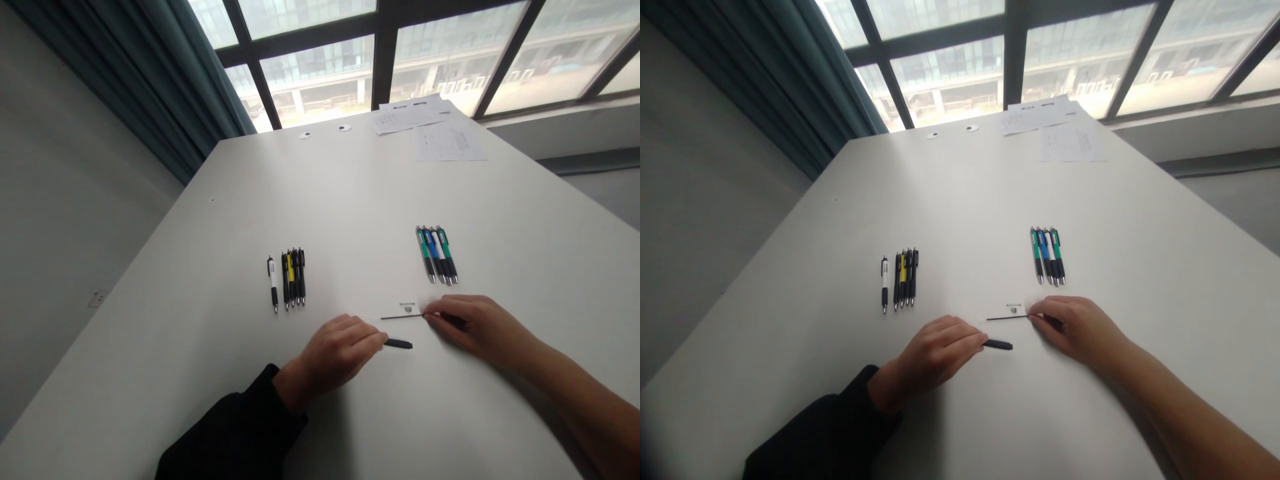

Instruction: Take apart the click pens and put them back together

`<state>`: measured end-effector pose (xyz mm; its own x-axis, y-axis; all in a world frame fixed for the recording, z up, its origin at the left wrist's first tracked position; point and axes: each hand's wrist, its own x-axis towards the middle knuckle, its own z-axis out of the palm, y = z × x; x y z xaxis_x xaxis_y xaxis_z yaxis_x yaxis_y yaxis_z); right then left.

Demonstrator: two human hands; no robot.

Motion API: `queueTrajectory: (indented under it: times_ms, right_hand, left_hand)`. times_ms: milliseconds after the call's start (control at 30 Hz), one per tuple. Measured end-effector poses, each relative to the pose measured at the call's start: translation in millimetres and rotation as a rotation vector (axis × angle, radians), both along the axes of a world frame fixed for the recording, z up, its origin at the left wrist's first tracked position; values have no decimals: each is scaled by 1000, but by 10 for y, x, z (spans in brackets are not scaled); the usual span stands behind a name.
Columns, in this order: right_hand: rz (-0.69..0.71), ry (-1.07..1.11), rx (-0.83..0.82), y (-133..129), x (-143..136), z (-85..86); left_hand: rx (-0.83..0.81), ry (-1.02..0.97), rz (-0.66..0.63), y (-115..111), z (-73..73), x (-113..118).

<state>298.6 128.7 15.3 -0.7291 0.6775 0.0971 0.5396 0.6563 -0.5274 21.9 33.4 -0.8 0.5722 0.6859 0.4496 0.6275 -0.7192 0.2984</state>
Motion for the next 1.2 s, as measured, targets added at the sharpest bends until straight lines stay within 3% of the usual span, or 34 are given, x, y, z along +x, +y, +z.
queueTrajectory:
  times_ms: [333,567,933,1100,1200]
  right_hand:
    - [-57,50,-43,-70,-18,68]
    - [169,51,-180,-277,-180,127]
    - [148,-116,-111,-150,-83,63]
    - [158,-141,-144,-152,-62,93]
    - [161,-164,-150,-153,-62,96]
  left_hand:
    - [-41,19,0,-5,12,-14]
    - [-73,-7,-31,-7,13,61]
    - [-165,-97,18,24,4,-28]
    - [-213,16,86,7,94,-149]
    - [-212,43,72,6,64,-175]
